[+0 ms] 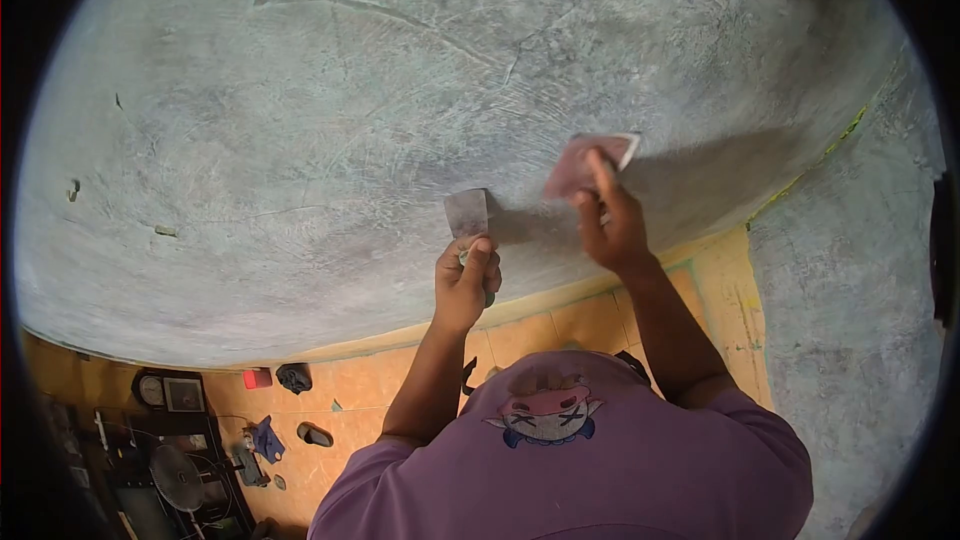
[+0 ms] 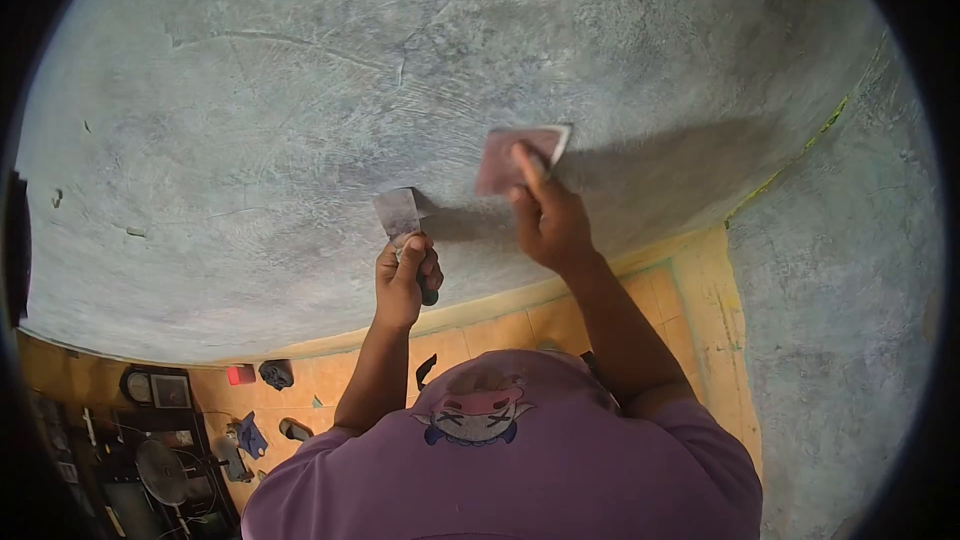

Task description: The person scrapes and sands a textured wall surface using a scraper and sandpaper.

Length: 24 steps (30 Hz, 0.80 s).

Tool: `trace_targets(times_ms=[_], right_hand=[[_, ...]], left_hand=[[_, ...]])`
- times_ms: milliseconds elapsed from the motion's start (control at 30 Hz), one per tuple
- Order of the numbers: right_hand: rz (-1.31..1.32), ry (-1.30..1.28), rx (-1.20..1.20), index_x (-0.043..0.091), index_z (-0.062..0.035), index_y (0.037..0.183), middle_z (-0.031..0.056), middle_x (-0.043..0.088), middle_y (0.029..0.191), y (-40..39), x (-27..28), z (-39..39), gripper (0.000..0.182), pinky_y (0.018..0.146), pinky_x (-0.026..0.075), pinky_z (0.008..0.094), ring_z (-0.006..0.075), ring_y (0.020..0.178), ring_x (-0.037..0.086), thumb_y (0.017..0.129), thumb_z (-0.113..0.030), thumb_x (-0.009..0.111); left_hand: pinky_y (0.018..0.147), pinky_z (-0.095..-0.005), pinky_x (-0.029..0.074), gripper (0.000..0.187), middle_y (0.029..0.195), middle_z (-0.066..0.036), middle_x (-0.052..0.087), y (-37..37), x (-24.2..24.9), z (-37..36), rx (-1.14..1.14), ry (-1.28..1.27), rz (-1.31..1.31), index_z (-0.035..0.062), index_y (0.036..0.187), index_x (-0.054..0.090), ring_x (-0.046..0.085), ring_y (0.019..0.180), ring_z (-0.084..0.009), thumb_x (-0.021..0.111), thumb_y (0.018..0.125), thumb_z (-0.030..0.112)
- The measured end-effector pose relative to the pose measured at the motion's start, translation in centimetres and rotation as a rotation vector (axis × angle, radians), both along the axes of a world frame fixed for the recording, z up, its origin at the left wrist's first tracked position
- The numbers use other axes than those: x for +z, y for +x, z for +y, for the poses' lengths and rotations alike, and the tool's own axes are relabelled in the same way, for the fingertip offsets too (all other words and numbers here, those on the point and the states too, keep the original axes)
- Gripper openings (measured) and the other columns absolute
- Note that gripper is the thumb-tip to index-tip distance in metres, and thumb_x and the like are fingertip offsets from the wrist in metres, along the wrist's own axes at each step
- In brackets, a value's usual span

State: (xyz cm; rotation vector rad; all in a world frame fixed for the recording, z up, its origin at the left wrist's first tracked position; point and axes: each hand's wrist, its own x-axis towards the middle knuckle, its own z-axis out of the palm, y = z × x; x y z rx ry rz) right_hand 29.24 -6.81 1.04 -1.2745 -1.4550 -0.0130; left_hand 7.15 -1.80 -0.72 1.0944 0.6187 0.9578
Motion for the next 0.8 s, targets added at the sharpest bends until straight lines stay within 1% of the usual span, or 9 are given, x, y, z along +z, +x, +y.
trace_targets(times_ms=[67, 133, 233, 300, 433, 567, 633, 700, 800], right_hand=[[0.218, -0.124, 0.012, 0.047, -0.0027, 0.137, 0.0181, 0.068, 0.102, 1.5, 0.8, -0.5, 0.046, 0.063, 0.051, 0.033, 0.0235, 0.069, 0.066, 0.092, -0.009, 0.054], [0.228, -0.1, 0.04, 0.045, 0.0004, 0.138, 0.0184, 0.067, 0.104, 1.6, 0.8, -0.4, 0.047, 0.063, 0.051, 0.031, 0.0192, 0.069, 0.065, 0.093, -0.011, 0.054], [0.185, -0.073, 0.061, 0.044, -0.0003, 0.139, 0.0209, 0.066, 0.108, 0.1, -0.7, -0.3, 0.048, 0.065, 0.052, 0.0333, 0.0244, 0.071, 0.067, 0.093, -0.01, 0.054], [-0.148, -0.102, 0.16, 0.044, -0.0002, 0.138, 0.0233, 0.064, 0.11, -0.7, -1.4, -0.5, 0.048, 0.066, 0.053, 0.0368, 0.0301, 0.074, 0.067, 0.092, -0.011, 0.055], [-0.069, -0.126, 0.21, 0.042, -0.0008, 0.139, 0.0242, 0.064, 0.109, -1.2, -2.1, -1.7, 0.05, 0.066, 0.053, 0.0399, 0.0338, 0.077, 0.067, 0.092, -0.012, 0.055], [0.146, -0.237, 0.274, 0.039, -0.0004, 0.138, 0.0213, 0.065, 0.1, -1.2, -1.8, -2.6, 0.049, 0.061, 0.05, 0.0377, 0.0295, 0.067, 0.065, 0.093, -0.013, 0.055], [0.194, -0.266, 0.3, 0.039, -0.0002, 0.137, 0.0202, 0.065, 0.094, -1.3, -2.3, -2.7, 0.048, 0.058, 0.049, 0.0367, 0.027, 0.063, 0.063, 0.093, -0.012, 0.055], [0.277, -0.169, 0.392, 0.035, 0.0009, 0.128, 0.0147, 0.06, 0.08, -1.6, -3.5, -2.4, 0.042, 0.054, 0.046, 0.0334, 0.0199, 0.057, 0.059, 0.092, -0.007, 0.057], [0.283, -0.1, 0.455, 0.029, -0.0007, 0.116, 0.0102, 0.053, 0.076, -1.6, -3.8, -2.4, 0.038, 0.052, 0.044, 0.0319, 0.0155, 0.056, 0.057, 0.09, -0.002, 0.058]], left_hand=[[0.047, -0.0246, 0.039, 0.021, 0.066, -0.001, 0.048, 0.4, -0.1, -0.1, 0.0, -0.003, -0.01, 0.0065, 0.093, 0.059, 0.046, 0.052, -0.01, 0.057, 0.098, 0.027], [0.047, -0.0244, 0.039, 0.02, 0.066, -0.001, 0.048, 0.9, -0.1, -0.3, -0.001, -0.016, -0.035, 0.0065, 0.093, 0.059, 0.046, 0.052, -0.01, 0.057, 0.098, 0.026], [0.047, -0.0242, 0.039, 0.019, 0.066, -0.001, 0.048, 1.6, 0.0, -0.5, -0.012, -0.019, -0.019, 0.0064, 0.094, 0.059, 0.046, 0.052, -0.01, 0.056, 0.098, 0.025], [0.047, -0.0242, 0.039, 0.019, 0.067, -0.001, 0.048, 1.8, -0.2, -0.4, -0.016, -0.007, -0.021, 0.0064, 0.094, 0.059, 0.046, 0.052, -0.0099, 0.056, 0.098, 0.025], [0.047, -0.0243, 0.039, 0.019, 0.067, 0.0, 0.048, 1.8, -0.3, -0.4, -0.023, 0.01, -0.029, 0.0061, 0.095, 0.059, 0.046, 0.052, -0.0096, 0.056, 0.098, 0.025], [0.047, -0.0242, 0.039, 0.018, 0.067, 0.0, 0.049, 2.1, -0.3, -0.8, -0.006, 0.017, -0.056, 0.0057, 0.096, 0.059, 0.047, 0.052, -0.0095, 0.057, 0.098, 0.024], [0.046, -0.0241, 0.039, 0.016, 0.067, 0.0, 0.05, 2.3, 0.1, -1.2, 0.038, 0.06, 0.057, 0.0054, 0.098, 0.059, 0.047, 0.052, -0.009, 0.062, 0.095, 0.02], [0.045, -0.024, 0.039, 0.015, 0.068, 0.0, 0.052, 2.5, 0.5, -1.3, 0.039, 0.065, 0.024, 0.0054, 0.099, 0.059, 0.047, 0.052, -0.0087, 0.065, 0.093, 0.018], [0.044, -0.024, 0.038, 0.017, 0.069, 0.0, 0.055, 2.8, 1.0, -1.4, 0.063, 0.097, 0.012, 0.0056, 0.099, 0.06, 0.048, 0.051, -0.0082, 0.069, 0.09, 0.015]])
